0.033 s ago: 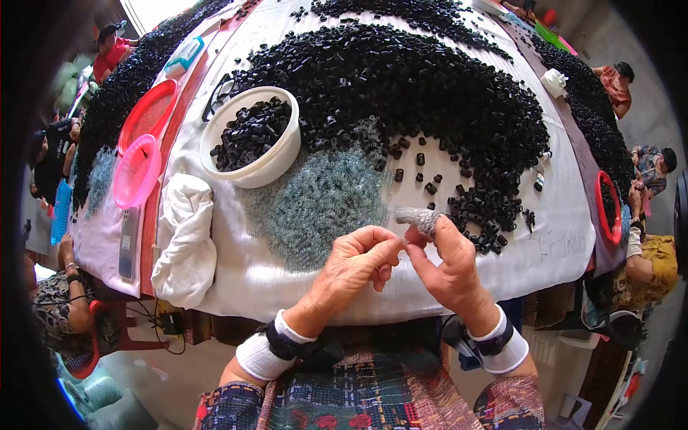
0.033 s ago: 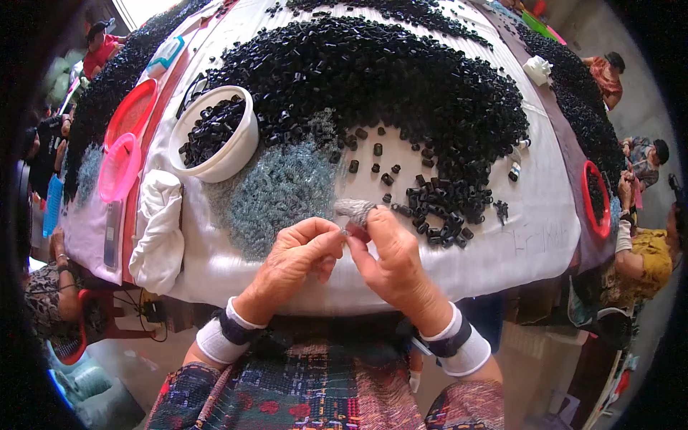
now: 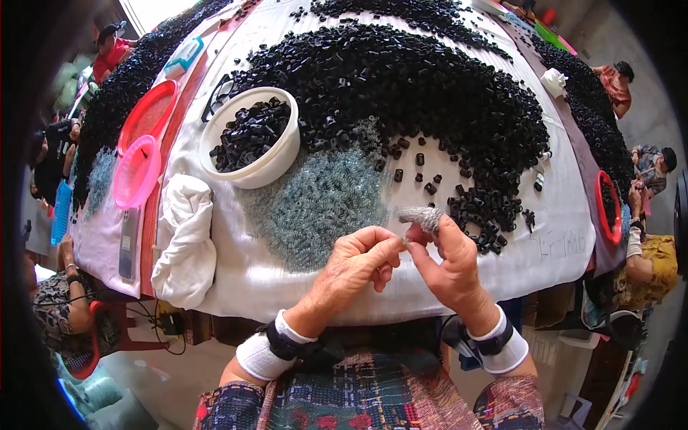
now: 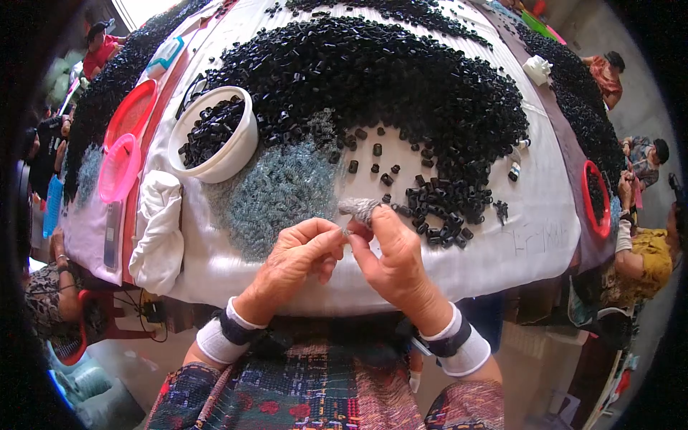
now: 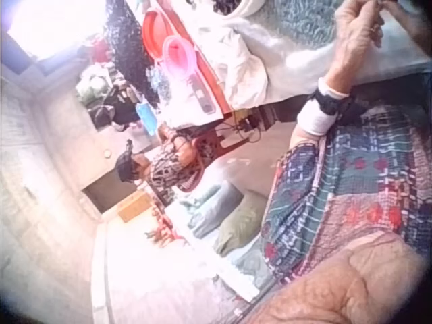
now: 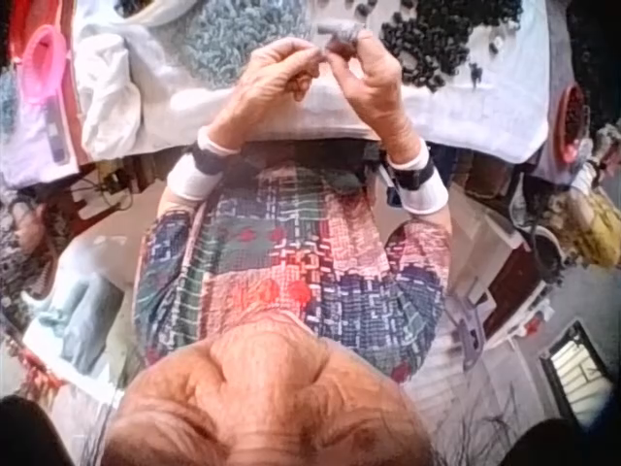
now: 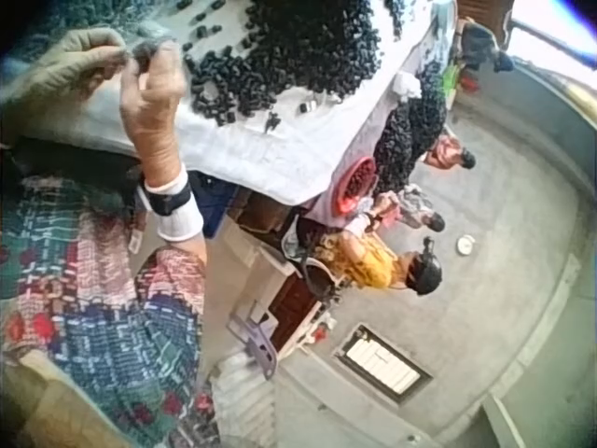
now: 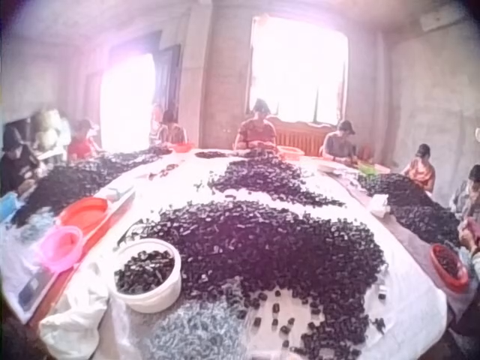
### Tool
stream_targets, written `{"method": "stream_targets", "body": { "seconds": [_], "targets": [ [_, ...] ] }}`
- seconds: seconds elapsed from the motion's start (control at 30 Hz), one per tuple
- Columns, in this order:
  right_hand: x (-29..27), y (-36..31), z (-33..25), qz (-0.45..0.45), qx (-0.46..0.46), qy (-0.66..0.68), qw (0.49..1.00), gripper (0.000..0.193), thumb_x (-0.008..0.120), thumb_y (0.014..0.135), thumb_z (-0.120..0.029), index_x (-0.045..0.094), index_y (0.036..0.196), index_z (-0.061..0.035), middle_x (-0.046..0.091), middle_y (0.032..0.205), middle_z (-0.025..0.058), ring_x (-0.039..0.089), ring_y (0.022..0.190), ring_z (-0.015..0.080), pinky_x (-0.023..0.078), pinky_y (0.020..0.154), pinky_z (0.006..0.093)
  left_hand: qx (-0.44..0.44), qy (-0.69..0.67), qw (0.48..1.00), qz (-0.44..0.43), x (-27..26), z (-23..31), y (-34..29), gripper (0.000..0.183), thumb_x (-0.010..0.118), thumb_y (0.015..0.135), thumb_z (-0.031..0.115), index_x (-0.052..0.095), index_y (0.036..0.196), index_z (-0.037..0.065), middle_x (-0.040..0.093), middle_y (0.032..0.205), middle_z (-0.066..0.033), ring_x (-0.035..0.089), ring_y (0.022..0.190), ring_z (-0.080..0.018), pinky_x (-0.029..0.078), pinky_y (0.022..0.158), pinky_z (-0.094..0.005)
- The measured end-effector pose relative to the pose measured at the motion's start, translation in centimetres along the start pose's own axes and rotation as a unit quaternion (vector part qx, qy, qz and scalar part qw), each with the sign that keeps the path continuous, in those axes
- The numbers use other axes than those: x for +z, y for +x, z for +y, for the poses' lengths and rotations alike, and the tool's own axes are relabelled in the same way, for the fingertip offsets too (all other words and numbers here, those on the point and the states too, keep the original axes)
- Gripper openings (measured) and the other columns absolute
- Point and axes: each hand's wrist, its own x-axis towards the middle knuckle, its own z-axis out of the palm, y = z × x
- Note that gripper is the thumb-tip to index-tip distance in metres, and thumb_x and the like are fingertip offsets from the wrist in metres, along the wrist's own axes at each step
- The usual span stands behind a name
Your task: Sorting and inspecting small black shoe components from a central pile.
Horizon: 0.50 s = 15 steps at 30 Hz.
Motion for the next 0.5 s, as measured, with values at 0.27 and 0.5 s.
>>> {"method": "stream_targets", "body": {
  "seconds": [0.27,0.5],
  "targets": [
    [-0.1,-0.3,1.2,0.06,-0.103,-0.141,0.983,0.03,0.064,0.075,0.009,0.06,0.103,0.0011,0.06,0.083,0.0146,0.062,0.07,0.0272,0.05,0.065,0.032,-0.058,-0.083,0.994,-0.035,0.5,-0.2,1.3,0.026,0.052,0.096,0.027,0.057,0.084,0.005,0.052,0.066,-0.0003,0.041,0.049,-0.0053,0.033,0.043,-0.0197],
    [-0.4,-0.5,0.6,0.058,0.07,0.086,0.992,0.028,0.063,0.078,0.007,0.06,0.106,0.0007,0.063,0.087,0.0108,0.064,0.077,0.018,0.052,0.07,0.0279,-0.071,-0.071,0.993,-0.063,0.6,0.0,1.6,0.031,0.05,0.097,0.03,0.053,0.077,0.006,0.049,0.063,-0.0001,0.038,0.046,-0.0052,0.032,0.043,-0.0205]
  ]
}}
